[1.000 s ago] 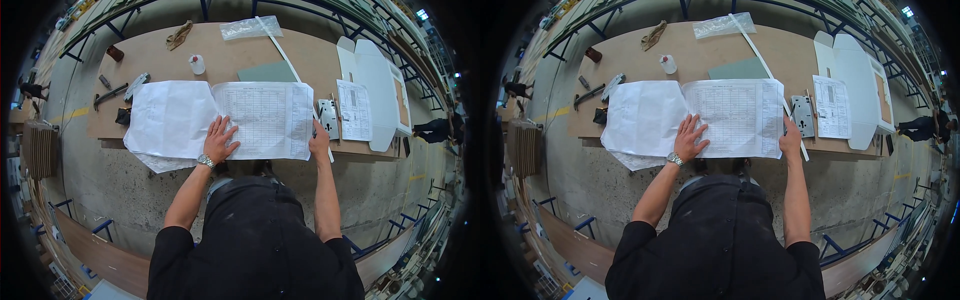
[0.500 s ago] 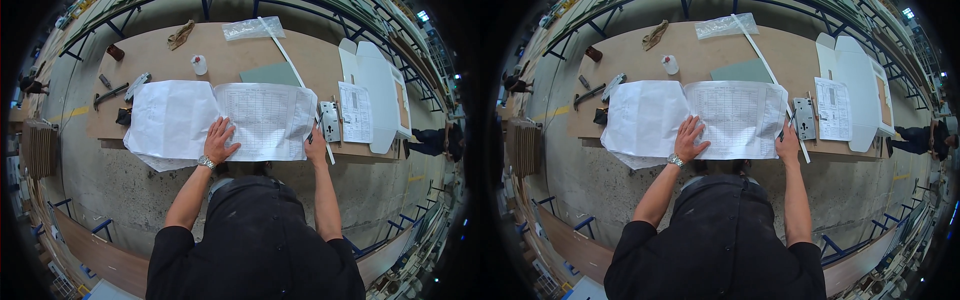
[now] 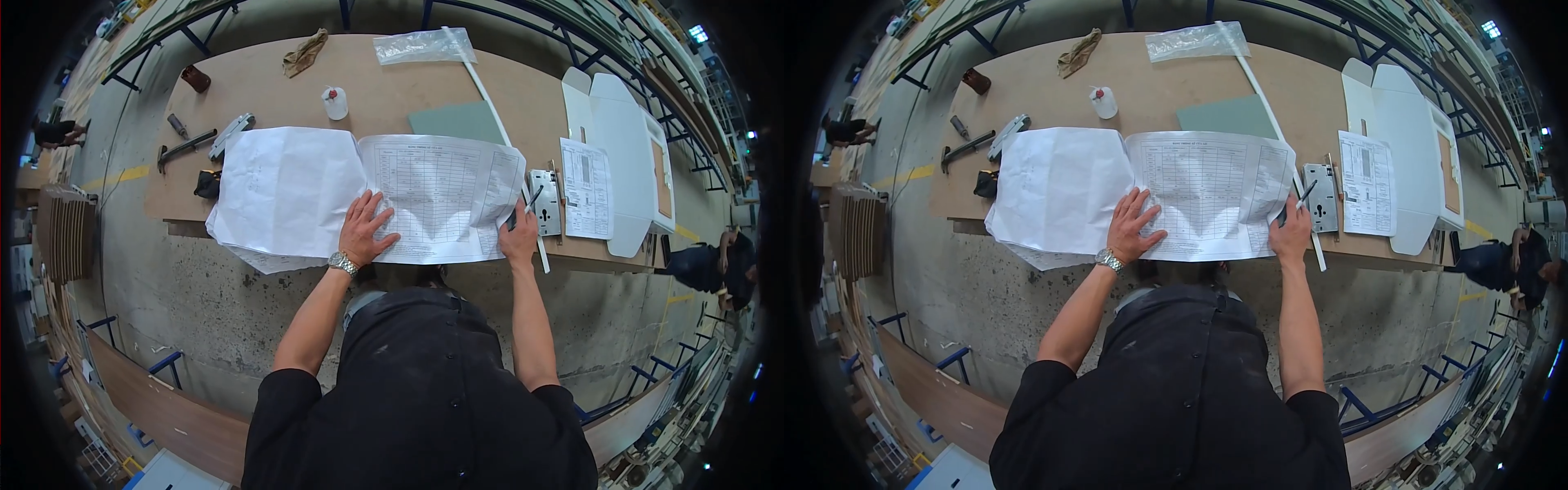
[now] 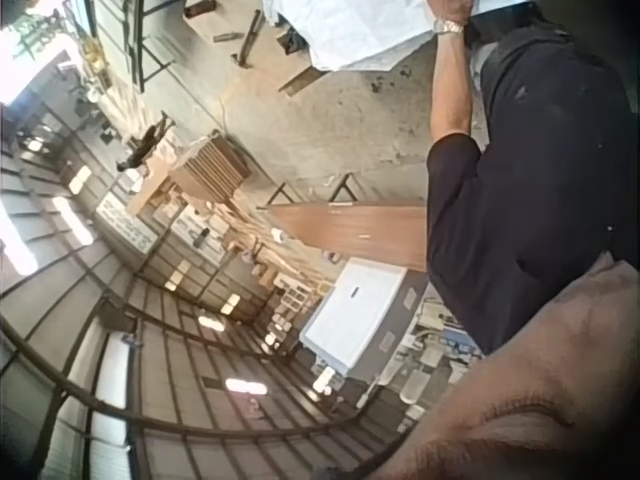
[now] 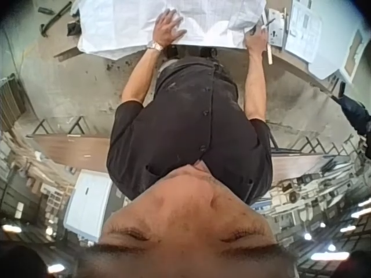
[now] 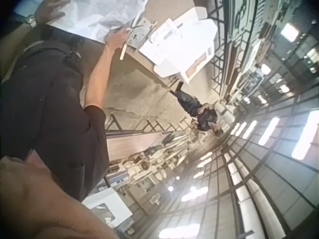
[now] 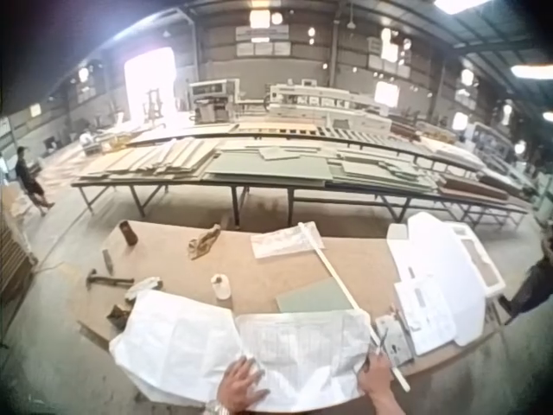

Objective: Inspecting technical drawings and checklists on a workbench in a factory.

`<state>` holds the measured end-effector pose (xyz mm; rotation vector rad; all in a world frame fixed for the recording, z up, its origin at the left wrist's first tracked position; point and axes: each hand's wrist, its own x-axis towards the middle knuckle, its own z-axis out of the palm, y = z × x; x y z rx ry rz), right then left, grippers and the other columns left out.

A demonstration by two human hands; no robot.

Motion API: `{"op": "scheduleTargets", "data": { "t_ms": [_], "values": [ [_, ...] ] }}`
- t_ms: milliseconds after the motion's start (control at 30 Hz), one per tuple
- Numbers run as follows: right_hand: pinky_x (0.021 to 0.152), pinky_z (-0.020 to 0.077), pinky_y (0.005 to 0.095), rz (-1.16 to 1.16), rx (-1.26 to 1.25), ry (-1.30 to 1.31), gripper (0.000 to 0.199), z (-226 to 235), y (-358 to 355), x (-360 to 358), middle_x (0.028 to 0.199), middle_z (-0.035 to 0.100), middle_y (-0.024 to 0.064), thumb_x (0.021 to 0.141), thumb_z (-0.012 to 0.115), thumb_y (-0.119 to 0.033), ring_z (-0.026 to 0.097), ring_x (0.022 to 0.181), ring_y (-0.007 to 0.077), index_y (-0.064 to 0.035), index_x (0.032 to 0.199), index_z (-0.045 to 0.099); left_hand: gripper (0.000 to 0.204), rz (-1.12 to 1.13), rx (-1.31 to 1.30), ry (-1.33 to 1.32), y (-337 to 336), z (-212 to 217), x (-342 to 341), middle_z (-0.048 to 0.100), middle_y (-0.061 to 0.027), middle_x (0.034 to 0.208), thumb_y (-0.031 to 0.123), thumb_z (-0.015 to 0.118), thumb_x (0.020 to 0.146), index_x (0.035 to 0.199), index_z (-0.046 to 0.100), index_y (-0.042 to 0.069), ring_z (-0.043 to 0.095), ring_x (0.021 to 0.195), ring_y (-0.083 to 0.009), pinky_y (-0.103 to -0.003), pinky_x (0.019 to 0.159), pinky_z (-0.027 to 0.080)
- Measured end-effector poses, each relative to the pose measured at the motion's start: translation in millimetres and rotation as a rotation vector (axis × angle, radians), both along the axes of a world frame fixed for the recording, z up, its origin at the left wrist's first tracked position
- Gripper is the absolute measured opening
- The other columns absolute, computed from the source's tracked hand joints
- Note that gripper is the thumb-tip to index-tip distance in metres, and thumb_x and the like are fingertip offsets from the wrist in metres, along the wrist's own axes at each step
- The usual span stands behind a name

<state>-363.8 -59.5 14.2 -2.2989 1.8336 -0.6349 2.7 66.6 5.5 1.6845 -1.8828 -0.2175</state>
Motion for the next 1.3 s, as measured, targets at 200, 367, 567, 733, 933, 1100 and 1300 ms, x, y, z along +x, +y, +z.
{"op": "scheduleTargets", "data": {
  "t_ms": [200,367,567,733,933,1100,1300],
  "values": [
    [0.097,0.0467,0.0487,-0.064,-0.008,-0.007,0.049,0.7,-13.0,1.6,0.131,0.062,0.0182,0.075,0.068,-0.008,0.058,0.113,0.0421,-0.0066,0.123,0.058,0.059,0.011,0.036,0.007,0.2,1.9,-0.2,0.049,-0.0132,0.149,0.043,0.079,0.077,0.126,0.067,0.011,0.039,0.143,-0.0337,-0.047,0.118,0.030],
    [0.096,0.0470,0.0471,-0.213,0.124,-0.135,0.045,28.7,-15.9,12.0,0.131,0.061,0.0194,0.079,0.067,-0.008,0.057,0.115,0.0418,-0.0057,0.123,0.058,0.067,0.025,0.053,-0.006,0.3,3.7,-2.9,0.045,-0.0125,0.152,0.047,0.078,0.077,0.130,0.063,0.009,0.036,0.145,-0.0329,-0.046,0.119,0.027],
    [0.108,0.0375,0.0480,-0.013,-0.403,-0.102,0.051,81.3,13.2,50.4,0.132,0.062,0.0187,0.083,0.067,-0.009,0.053,0.125,0.0407,0.0013,0.131,0.056,0.066,0.023,0.090,-0.080,0.6,6.9,-6.4,0.043,-0.0125,0.154,0.051,0.075,0.079,0.132,0.063,0.012,0.033,0.146,-0.0328,-0.047,0.120,0.024],
    [0.116,0.0266,0.0530,0.194,-0.263,-0.076,0.061,65.3,19.7,88.5,0.140,0.056,0.0175,0.082,0.069,-0.014,0.044,0.137,0.0381,-0.0002,0.138,0.049,0.063,0.020,0.125,-0.113,-0.2,9.4,-5.9,0.043,-0.0125,0.154,0.052,0.074,0.081,0.132,0.064,0.016,0.031,0.147,-0.0326,-0.047,0.121,0.021],
    [0.118,0.0204,0.0579,0.153,-0.108,0.034,0.062,10.3,27.7,77.8,0.150,0.048,0.0183,0.085,0.068,-0.023,0.037,0.141,0.0435,-0.0031,0.140,0.046,0.060,0.056,0.134,-0.126,2.4,9.9,8.1,0.044,-0.0119,0.154,0.049,0.074,0.081,0.131,0.065,0.017,0.032,0.146,-0.0328,-0.048,0.121,0.022],
    [0.119,0.0174,0.0584,0.075,-0.059,0.049,0.063,-13.5,40.8,59.8,0.155,0.041,0.0178,0.088,0.067,-0.026,0.032,0.145,0.0419,-0.0032,0.142,0.043,0.059,0.056,0.076,-0.125,3.2,8.5,9.2,0.047,-0.0116,0.152,0.046,0.075,0.081,0.129,0.065,0.013,0.036,0.145,-0.0311,-0.047,0.120,0.025],
    [0.120,0.0154,0.0574,0.058,-0.111,0.055,0.060,-26.4,42.3,60.1,0.156,0.039,0.0172,0.090,0.062,-0.026,0.033,0.143,0.0436,-0.0026,0.142,0.045,0.055,0.115,-0.013,-0.074,-0.6,6.2,5.0,0.055,-0.0119,0.144,0.037,0.077,0.080,0.123,0.066,0.005,0.043,0.141,-0.0298,-0.046,0.118,0.029]
  ]
}}
